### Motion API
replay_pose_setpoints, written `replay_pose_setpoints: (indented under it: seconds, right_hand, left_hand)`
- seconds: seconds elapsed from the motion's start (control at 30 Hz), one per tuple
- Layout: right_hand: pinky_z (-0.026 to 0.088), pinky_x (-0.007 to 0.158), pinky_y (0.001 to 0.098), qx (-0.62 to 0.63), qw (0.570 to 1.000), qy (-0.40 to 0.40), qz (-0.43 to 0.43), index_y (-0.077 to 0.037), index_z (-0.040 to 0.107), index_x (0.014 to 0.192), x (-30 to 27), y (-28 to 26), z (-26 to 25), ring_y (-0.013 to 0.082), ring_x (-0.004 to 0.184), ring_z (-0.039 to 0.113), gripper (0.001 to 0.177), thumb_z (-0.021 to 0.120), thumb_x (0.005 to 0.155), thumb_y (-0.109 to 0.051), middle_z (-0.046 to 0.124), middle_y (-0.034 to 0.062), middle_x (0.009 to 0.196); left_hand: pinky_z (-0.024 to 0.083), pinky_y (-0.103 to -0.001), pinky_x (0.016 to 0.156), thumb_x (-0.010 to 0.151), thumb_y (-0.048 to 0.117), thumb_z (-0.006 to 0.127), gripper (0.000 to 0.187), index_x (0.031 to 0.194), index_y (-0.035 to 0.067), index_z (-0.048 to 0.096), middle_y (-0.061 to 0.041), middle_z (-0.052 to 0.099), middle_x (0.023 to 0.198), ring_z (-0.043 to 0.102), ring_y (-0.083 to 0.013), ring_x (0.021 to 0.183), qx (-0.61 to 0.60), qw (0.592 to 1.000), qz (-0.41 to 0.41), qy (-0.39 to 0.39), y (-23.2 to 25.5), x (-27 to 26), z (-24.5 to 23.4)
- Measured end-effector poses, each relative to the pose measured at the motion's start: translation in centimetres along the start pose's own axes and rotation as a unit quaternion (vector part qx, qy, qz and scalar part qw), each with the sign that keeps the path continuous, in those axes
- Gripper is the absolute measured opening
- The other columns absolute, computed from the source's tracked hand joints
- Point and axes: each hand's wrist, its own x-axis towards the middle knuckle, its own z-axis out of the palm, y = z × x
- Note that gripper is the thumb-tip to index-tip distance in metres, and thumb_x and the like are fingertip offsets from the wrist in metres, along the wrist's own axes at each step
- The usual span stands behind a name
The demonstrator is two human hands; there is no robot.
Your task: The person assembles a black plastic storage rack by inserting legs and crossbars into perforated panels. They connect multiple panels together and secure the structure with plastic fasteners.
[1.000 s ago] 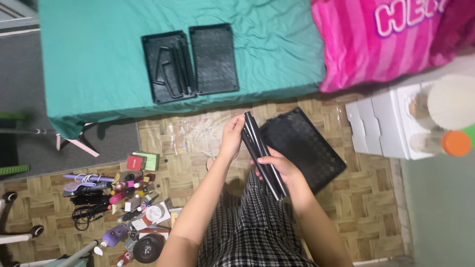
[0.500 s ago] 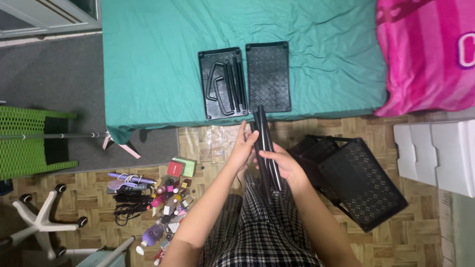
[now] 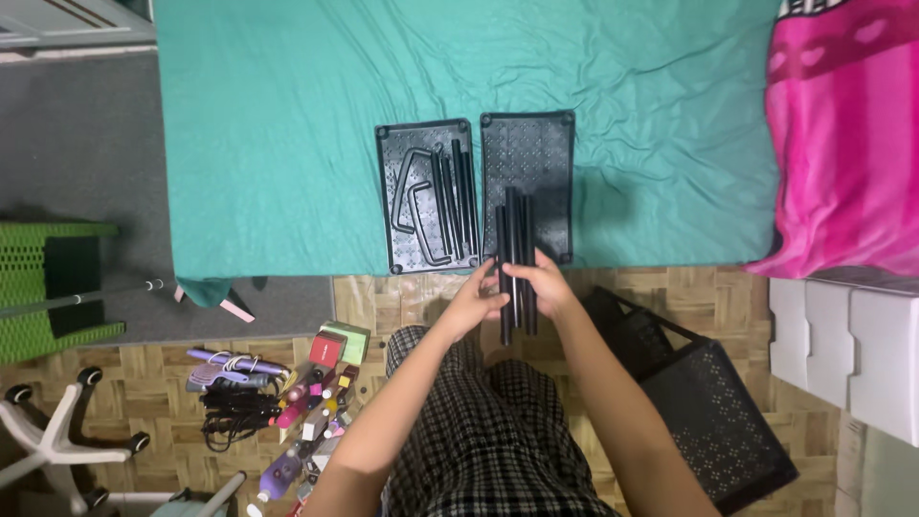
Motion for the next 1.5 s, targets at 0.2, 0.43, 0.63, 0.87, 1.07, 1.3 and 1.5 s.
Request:
replay_pose_setpoints:
  seconds: [0.2, 0.43, 0.63, 0.87, 1.07, 1.3, 1.5]
  right_hand:
    - [0.060, 0.080, 0.0372, -0.019, 0.999, 0.014, -0.032, -0.007, 0.065, 0.119, 10.5, 0.4, -3.3, 0.0212, 0.090, 0.073, 0.036, 0.074, 0.086, 0.002, 0.074, 0.0072, 0.104]
    - [0.058, 0.078, 0.0345, -0.048, 0.997, 0.057, -0.030, -0.009, 0.064, 0.122, 18.9, 1.2, -5.7, 0.0173, 0.090, 0.071, 0.032, 0.069, 0.091, -0.005, 0.073, 0.0057, 0.104]
    - [0.058, 0.082, 0.0325, -0.040, 0.997, 0.045, -0.042, -0.005, 0.062, 0.128, 24.4, 4.1, -7.9, 0.0160, 0.092, 0.070, 0.036, 0.071, 0.092, -0.007, 0.073, 0.0054, 0.106]
    - [0.054, 0.091, 0.0300, -0.129, 0.983, 0.095, -0.093, -0.003, 0.051, 0.144, 26.8, 6.9, -8.6, 0.0169, 0.104, 0.065, 0.054, 0.070, 0.093, -0.007, 0.064, 0.0116, 0.124]
    - [0.051, 0.100, 0.0351, -0.299, 0.923, 0.147, -0.192, -0.003, 0.044, 0.151, 26.3, 7.5, -8.7, 0.0257, 0.119, 0.061, 0.066, 0.067, 0.089, -0.004, 0.056, 0.0183, 0.139]
    - [0.033, 0.118, 0.0460, -0.492, 0.815, 0.170, -0.254, -0.005, 0.041, 0.155, 22.9, 8.1, -7.0, 0.0439, 0.137, 0.041, 0.069, 0.059, 0.088, -0.006, 0.038, 0.0227, 0.158]
    - [0.028, 0.120, 0.0466, -0.547, 0.795, 0.139, -0.221, -0.005, 0.036, 0.156, 21.3, 8.1, -6.9, 0.0461, 0.146, 0.031, 0.059, 0.052, 0.100, -0.015, 0.023, 0.0241, 0.166]
  left_hand:
    - [0.059, -0.035, 0.085, 0.089, -0.002, 0.067, 0.080, 0.159, 0.006, 0.028, -0.013, 0.060, 0.137, 0.066, -0.0207, 0.104, -0.009, 0.999, 0.027, 0.037, -3.4, 10.7, -2.6]
    - [0.056, -0.032, 0.086, 0.090, 0.002, 0.068, 0.073, 0.156, 0.005, 0.037, -0.018, 0.068, 0.128, 0.070, -0.0201, 0.097, 0.236, 0.961, 0.091, 0.114, -3.9, 18.4, -4.5]
    - [0.056, -0.037, 0.092, 0.091, 0.004, 0.062, 0.068, 0.155, 0.001, 0.038, -0.026, 0.068, 0.127, 0.073, -0.0313, 0.106, 0.304, 0.925, 0.145, 0.177, -5.3, 20.9, -5.2]
    - [0.050, -0.043, 0.103, 0.092, 0.001, 0.059, 0.066, 0.153, -0.006, 0.036, -0.032, 0.055, 0.141, 0.059, -0.0438, 0.125, 0.422, 0.862, 0.180, 0.217, -6.5, 22.0, -4.7]
    - [0.049, -0.041, 0.106, 0.089, -0.007, 0.051, 0.072, 0.157, -0.005, 0.027, -0.034, 0.024, 0.162, 0.045, -0.0469, 0.138, 0.456, 0.856, 0.158, 0.185, -6.5, 21.3, -3.7]
    - [0.045, -0.040, 0.107, 0.084, -0.010, 0.055, 0.082, 0.158, 0.000, 0.021, -0.034, -0.003, 0.165, 0.020, -0.0468, 0.151, 0.546, 0.827, 0.082, 0.107, -4.9, 20.0, -2.9]
    - [0.032, -0.041, 0.118, 0.082, -0.005, 0.057, 0.084, 0.158, 0.002, 0.020, -0.022, 0.004, 0.167, 0.011, -0.0417, 0.155, 0.591, 0.804, 0.048, 0.045, -5.9, 20.1, -3.8]
